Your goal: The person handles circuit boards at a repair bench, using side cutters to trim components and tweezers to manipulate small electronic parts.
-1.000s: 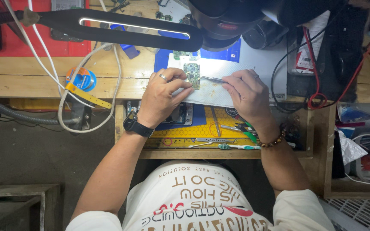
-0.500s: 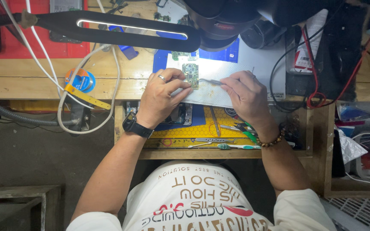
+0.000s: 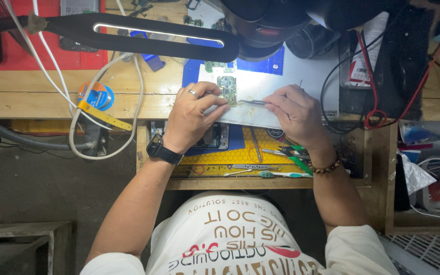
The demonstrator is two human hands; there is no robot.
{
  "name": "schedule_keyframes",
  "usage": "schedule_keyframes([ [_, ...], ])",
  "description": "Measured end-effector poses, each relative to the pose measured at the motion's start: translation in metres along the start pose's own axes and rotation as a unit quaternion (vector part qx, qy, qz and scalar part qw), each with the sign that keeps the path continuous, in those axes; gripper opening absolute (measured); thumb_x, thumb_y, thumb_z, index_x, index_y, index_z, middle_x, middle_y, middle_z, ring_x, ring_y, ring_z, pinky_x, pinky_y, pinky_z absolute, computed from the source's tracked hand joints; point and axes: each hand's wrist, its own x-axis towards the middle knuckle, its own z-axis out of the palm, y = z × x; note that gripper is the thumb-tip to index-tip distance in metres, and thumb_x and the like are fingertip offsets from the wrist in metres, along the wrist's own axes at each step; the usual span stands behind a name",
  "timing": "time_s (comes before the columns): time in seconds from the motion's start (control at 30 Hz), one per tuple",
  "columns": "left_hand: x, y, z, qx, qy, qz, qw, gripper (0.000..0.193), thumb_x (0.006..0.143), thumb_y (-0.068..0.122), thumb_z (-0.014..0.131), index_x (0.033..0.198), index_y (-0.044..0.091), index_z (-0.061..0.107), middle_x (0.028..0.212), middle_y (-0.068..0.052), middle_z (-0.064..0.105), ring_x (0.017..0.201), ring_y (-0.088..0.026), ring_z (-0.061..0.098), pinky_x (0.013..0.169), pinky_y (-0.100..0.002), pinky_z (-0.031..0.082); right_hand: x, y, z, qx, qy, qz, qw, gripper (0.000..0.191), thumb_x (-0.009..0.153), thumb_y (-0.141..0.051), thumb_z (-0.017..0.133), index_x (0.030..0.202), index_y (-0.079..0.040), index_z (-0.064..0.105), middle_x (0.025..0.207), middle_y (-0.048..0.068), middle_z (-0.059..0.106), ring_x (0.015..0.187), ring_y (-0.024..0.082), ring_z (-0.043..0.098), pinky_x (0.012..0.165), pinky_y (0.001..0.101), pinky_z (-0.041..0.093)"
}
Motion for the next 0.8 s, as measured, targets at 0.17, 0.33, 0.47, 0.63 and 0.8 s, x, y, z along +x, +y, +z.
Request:
schedule_keyframes([
  [0.17, 0.001, 0.001, 0.000, -0.010, -0.002, -0.007, 1.000, 0.010, 0.087, 0.019, 0.082, 0.093, 0.013, 0.077, 0.110, 0.000, 0.069, 0.101, -0.019, 0.064, 0.089, -0.036, 0.046, -0.002, -0.002, 0.003, 0.011, 0.009, 0.014, 1.000, 0.010, 0.092, -0.005, 0.078, 0.101, -0.003, 0.076, 0.094, 0.007, 0.068, 0.081, 0.020, 0.066, 0.069, 0.0322, 0.054],
  [0.33, 0.001, 0.000, 0.000, -0.014, 0.002, -0.001, 1.000, 0.010, 0.089, 0.019, 0.082, 0.094, 0.012, 0.076, 0.110, 0.000, 0.068, 0.103, -0.020, 0.064, 0.090, -0.036, 0.046, -0.001, -0.008, 0.018, -0.029, 0.062, 0.012, 0.998, 0.011, 0.093, -0.003, 0.079, 0.103, -0.001, 0.075, 0.093, 0.008, 0.068, 0.082, 0.021, 0.067, 0.069, 0.0326, 0.053],
  [0.47, 0.000, -0.001, 0.001, -0.013, 0.000, -0.004, 1.000, 0.010, 0.089, 0.019, 0.082, 0.094, 0.012, 0.076, 0.110, -0.001, 0.068, 0.103, -0.021, 0.064, 0.090, -0.036, 0.046, -0.003, -0.010, 0.023, -0.008, 0.090, 0.043, 0.995, 0.009, 0.096, -0.002, 0.075, 0.105, 0.001, 0.075, 0.095, 0.009, 0.068, 0.084, 0.021, 0.068, 0.071, 0.0320, 0.054],
  [0.63, 0.000, 0.000, 0.000, -0.008, 0.002, 0.003, 1.000, 0.010, 0.088, 0.019, 0.082, 0.093, 0.013, 0.076, 0.110, -0.001, 0.069, 0.104, -0.020, 0.064, 0.090, -0.037, 0.046, -0.005, -0.002, 0.019, 0.025, 0.109, 0.078, 0.991, 0.009, 0.100, -0.002, 0.073, 0.108, 0.001, 0.072, 0.099, 0.010, 0.069, 0.085, 0.020, 0.069, 0.072, 0.0302, 0.054],
  [0.8, 0.007, 0.006, -0.006, -0.010, -0.007, -0.005, 1.000, 0.015, 0.086, 0.021, 0.083, 0.095, 0.012, 0.076, 0.106, -0.001, 0.068, 0.102, -0.021, 0.064, 0.087, -0.037, 0.046, -0.006, 0.002, 0.013, 0.024, 0.096, 0.057, 0.994, 0.011, 0.098, -0.003, 0.075, 0.108, 0.000, 0.073, 0.098, 0.009, 0.069, 0.083, 0.019, 0.067, 0.070, 0.0299, 0.053],
])
